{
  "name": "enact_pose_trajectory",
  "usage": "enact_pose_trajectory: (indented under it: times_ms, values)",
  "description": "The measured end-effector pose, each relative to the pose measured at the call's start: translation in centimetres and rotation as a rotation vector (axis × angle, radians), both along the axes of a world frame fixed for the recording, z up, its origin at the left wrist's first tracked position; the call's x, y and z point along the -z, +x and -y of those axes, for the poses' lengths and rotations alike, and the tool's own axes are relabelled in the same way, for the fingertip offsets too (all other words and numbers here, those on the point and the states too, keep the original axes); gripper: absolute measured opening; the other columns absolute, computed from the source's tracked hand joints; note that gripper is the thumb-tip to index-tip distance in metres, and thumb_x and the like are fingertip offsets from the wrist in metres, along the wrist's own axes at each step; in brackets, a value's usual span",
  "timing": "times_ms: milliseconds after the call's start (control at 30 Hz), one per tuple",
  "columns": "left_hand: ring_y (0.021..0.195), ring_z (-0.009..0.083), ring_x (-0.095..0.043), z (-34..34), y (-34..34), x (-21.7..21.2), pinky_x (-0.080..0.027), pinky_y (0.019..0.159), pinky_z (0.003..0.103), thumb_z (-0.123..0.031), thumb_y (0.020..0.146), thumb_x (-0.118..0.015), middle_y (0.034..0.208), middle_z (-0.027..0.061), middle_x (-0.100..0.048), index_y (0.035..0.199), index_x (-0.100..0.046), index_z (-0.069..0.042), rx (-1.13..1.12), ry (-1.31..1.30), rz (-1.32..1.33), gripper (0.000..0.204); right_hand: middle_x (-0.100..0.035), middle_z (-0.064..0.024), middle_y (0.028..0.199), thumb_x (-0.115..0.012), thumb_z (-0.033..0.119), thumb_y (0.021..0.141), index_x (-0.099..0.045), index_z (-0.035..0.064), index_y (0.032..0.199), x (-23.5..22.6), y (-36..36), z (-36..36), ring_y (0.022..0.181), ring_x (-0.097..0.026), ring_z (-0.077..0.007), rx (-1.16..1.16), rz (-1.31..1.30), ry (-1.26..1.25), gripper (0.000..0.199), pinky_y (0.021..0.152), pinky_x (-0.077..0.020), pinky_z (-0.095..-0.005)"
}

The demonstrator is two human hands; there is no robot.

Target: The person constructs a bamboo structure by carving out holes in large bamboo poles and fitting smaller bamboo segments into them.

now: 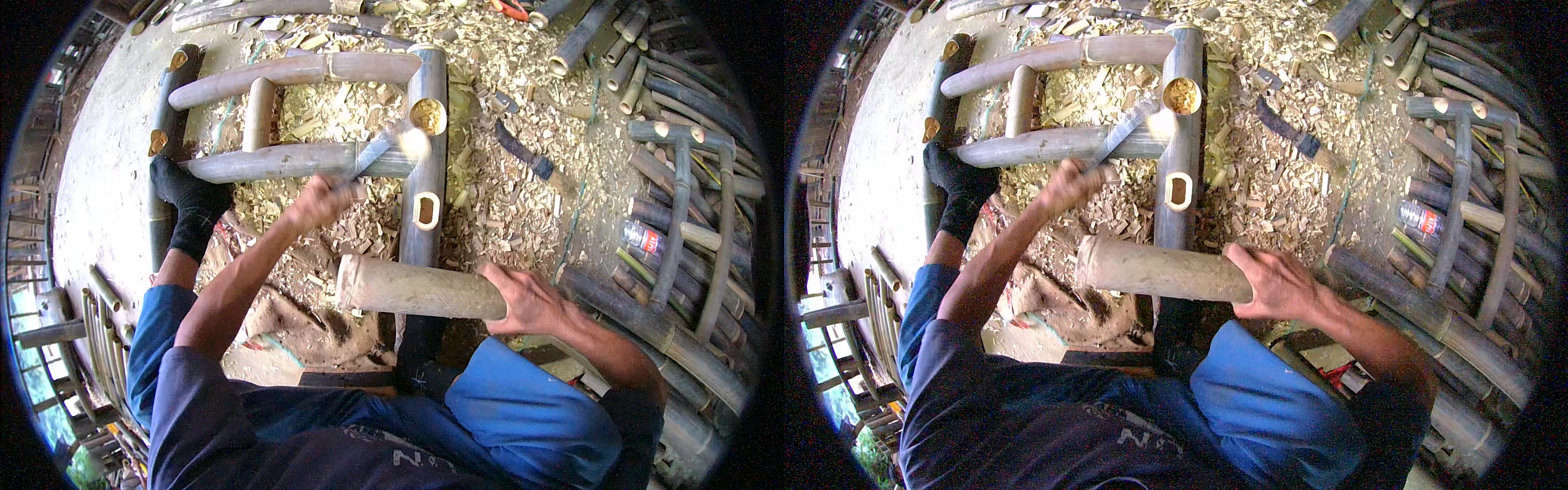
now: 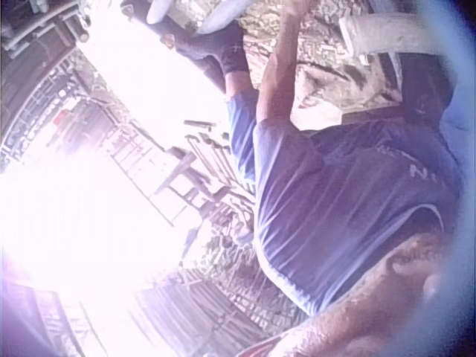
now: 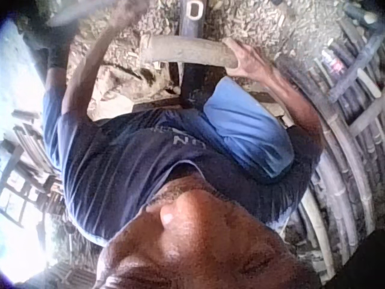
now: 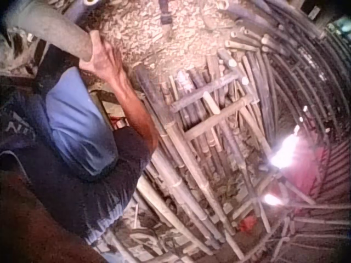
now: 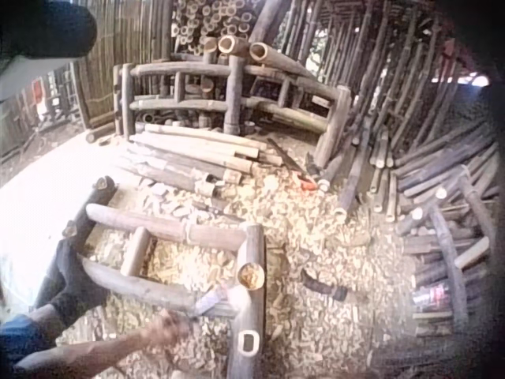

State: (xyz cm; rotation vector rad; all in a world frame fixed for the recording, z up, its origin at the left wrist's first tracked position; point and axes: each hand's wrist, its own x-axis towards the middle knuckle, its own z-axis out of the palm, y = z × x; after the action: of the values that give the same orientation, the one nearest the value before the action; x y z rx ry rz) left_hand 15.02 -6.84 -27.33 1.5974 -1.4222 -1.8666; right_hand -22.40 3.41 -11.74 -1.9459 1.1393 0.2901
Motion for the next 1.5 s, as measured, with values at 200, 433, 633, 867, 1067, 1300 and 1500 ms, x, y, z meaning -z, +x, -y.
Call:
enact_pose_trajectory:
  times_ms: [200,433,633,867,1067,1300,1500]
  values:
    - [0.063,0.0221,-0.065,4.7,-0.3,-4.8,-0.053,0.065,0.041,-0.048,0.093,-0.072,0.071,0.0104,-0.07,0.101,-0.077,-0.006,0.402,-0.588,0.234,0.043,-0.064,-0.0224,0.106,-0.087,0.032,0.067,-0.047,0.0018,0.129,2.3,-2.2,-3.9,0.099,-0.068,-0.0346,0.33,0.152,0.138,0.08,0.085,-0.0542,-0.0457]
    - [0.083,0.0355,-0.072,5.4,0.7,-4.6,-0.057,0.084,0.049,-0.06,0.094,-0.061,0.076,0.0201,-0.072,0.086,-0.076,-0.001,0.722,-0.711,0.607,0.062,-0.062,-0.0132,0.115,-0.083,0.032,0.072,-0.045,-0.0032,0.136,2.0,-2.4,-2.0,0.104,-0.062,-0.0234,0.875,0.464,-0.052,0.083,0.091,-0.0524,-0.0379]
    - [0.076,0.0405,-0.067,5.4,1.8,-2.4,-0.055,0.076,0.05,-0.058,0.091,-0.067,0.073,0.0241,-0.067,0.076,-0.073,0.0,0.655,-0.754,0.585,0.061,-0.06,-0.0099,0.119,-0.077,0.013,0.081,-0.042,-0.0005,0.14,0.0,-1.6,-0.8,0.107,-0.061,-0.0199,1.081,0.504,0.13,0.07,0.096,-0.0501,-0.0354]
    - [0.078,0.0395,-0.069,5.2,1.8,-1.6,-0.055,0.077,0.05,-0.057,0.092,-0.066,0.075,0.0224,-0.069,0.082,-0.074,-0.001,0.674,-0.727,0.622,0.057,-0.06,-0.0106,0.12,-0.079,0.016,0.079,-0.042,-0.0013,0.138,0.0,0.2,-0.2,0.109,-0.06,-0.0197,0.888,0.516,-0.023,0.072,0.097,-0.0486,-0.0352]
    - [0.086,0.0383,-0.071,4.2,1.5,-1.7,-0.056,0.082,0.051,-0.063,0.092,-0.061,0.081,0.0224,-0.071,0.09,-0.074,-0.001,0.678,-0.703,0.728,0.063,-0.06,-0.0167,0.117,-0.08,0.021,0.078,-0.041,-0.0029,0.136,0.7,1.1,-0.8,0.104,-0.062,-0.0238,0.798,0.36,-0.142,0.074,0.093,-0.0506,-0.0371]
    - [0.088,0.0423,-0.07,4.9,1.1,-0.7,-0.057,0.083,0.052,-0.072,0.09,-0.055,0.087,0.0272,-0.07,0.092,-0.071,0.004,0.715,-0.665,0.727,0.078,-0.057,-0.0228,0.125,-0.081,0.033,0.077,-0.036,-0.0061,0.141,-1.4,1.4,1.4,0.111,-0.061,-0.031,0.53,-0.047,0.0,0.088,0.099,-0.0482,-0.041]
    - [0.086,0.0433,-0.07,5.0,2.0,-0.3,-0.056,0.081,0.052,-0.076,0.085,-0.06,0.084,0.0274,-0.069,0.089,-0.072,0.003,0.658,-0.633,0.692,0.08,-0.06,-0.025,0.12,-0.081,0.033,0.077,-0.037,-0.009,0.138,0.4,3.2,-0.6,0.107,-0.064,-0.0296,0.787,0.363,-0.352,0.086,0.093,-0.0501,-0.0434]
